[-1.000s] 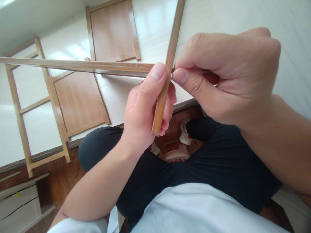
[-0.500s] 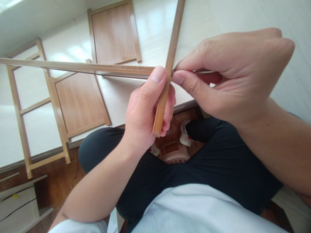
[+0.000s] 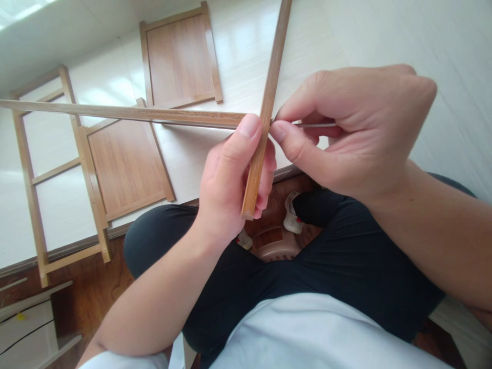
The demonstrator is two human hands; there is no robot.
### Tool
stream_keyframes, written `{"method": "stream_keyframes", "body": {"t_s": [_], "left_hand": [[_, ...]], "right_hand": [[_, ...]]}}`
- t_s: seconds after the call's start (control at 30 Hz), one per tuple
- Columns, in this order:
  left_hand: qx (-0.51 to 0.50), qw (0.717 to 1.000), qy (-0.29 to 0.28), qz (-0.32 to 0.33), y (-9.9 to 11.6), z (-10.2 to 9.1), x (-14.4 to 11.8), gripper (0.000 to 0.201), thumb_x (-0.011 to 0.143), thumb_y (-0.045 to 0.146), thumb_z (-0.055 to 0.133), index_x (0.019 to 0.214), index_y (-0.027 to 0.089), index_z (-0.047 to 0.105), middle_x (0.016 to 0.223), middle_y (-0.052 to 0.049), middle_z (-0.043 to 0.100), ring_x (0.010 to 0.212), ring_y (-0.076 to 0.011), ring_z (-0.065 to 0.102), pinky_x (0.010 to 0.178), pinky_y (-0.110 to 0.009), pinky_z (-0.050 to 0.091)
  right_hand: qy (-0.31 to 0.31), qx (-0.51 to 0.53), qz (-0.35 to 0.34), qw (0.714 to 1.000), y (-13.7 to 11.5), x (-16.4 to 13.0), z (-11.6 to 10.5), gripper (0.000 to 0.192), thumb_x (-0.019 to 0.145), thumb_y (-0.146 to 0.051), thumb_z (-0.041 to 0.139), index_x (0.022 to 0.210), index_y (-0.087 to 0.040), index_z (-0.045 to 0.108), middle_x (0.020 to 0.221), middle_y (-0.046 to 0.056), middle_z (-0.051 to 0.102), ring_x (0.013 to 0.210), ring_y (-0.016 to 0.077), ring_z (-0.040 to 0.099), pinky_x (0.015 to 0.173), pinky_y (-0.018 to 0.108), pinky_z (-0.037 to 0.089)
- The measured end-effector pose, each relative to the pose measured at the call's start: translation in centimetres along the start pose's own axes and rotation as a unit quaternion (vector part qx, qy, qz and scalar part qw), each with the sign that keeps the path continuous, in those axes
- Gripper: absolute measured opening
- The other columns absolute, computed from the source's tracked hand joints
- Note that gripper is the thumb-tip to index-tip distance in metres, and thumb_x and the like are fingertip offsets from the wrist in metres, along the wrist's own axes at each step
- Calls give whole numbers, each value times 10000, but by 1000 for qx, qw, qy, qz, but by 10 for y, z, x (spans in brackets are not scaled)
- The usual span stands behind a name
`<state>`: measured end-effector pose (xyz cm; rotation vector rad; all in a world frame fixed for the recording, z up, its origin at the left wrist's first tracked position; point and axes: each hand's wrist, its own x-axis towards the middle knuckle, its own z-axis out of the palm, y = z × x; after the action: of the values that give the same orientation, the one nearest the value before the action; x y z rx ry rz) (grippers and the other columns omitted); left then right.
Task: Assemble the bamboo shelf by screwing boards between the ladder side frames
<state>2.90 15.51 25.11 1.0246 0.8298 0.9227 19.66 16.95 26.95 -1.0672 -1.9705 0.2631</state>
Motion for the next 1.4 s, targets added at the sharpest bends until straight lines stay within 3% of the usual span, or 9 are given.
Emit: {"method": "stream_keyframes", "body": {"t_s": [0.2,0.53,0.63,0.77,0.97,1.07,1.3,1.4], "left_hand": [[0,1000,8,-13,0,0,-2,518,970,642,493,682,218,568,413,39,422,310,-94,389,334,-259,256],[-26,1000,12,-6,1,3,-2,506,976,607,501,648,231,587,390,36,439,276,-102,369,308,-289,220],[-33,999,12,-2,0,2,-2,499,995,569,472,656,224,596,388,34,449,275,-101,366,295,-286,209],[-6,1000,16,-17,1,2,-2,542,950,678,498,651,232,574,392,35,422,278,-102,366,319,-279,227],[8,1000,20,-18,3,3,-1,582,923,734,495,631,235,555,389,26,400,276,-104,354,333,-295,227],[-3,1000,23,-11,2,4,-2,556,944,675,508,610,231,532,381,29,399,271,-99,344,322,-292,203],[-13,999,27,-17,2,4,-1,505,917,644,569,619,237,534,375,38,417,278,-108,366,312,-281,203],[-30,999,24,-11,1,4,-1,484,940,609,537,637,232,544,372,37,424,281,-103,362,318,-278,191]], "right_hand": [[10,32,-24,999,4,-1,-1,228,930,-267,719,719,-225,644,667,-49,612,586,91,507,591,249,408],[-3,-59,-25,998,2,-5,-2,239,987,-327,576,767,-262,640,665,-28,604,618,132,557,644,275,446],[-11,-33,-23,999,3,-5,-2,252,1000,-336,569,774,-246,635,668,-24,585,610,122,516,635,266,430],[-13,9,-47,999,6,-2,-2,259,1007,-293,568,772,-203,632,680,-18,559,594,98,443,615,250,408],[-6,-43,-64,997,7,-1,0,267,1015,-272,501,764,-235,582,662,-24,538,588,119,438,598,277,366],[3,-42,-92,995,7,-1,3,252,998,-258,502,757,-225,567,658,-10,534,601,130,425,591,293,343],[2,-148,-95,984,3,2,3,300,1003,-321,475,722,-248,549,654,17,531,704,185,521,683,332,417],[3,-147,-89,985,4,1,3,295,1014,-358,474,752,-253,557,698,18,555,765,198,571,747,343,463]]}}
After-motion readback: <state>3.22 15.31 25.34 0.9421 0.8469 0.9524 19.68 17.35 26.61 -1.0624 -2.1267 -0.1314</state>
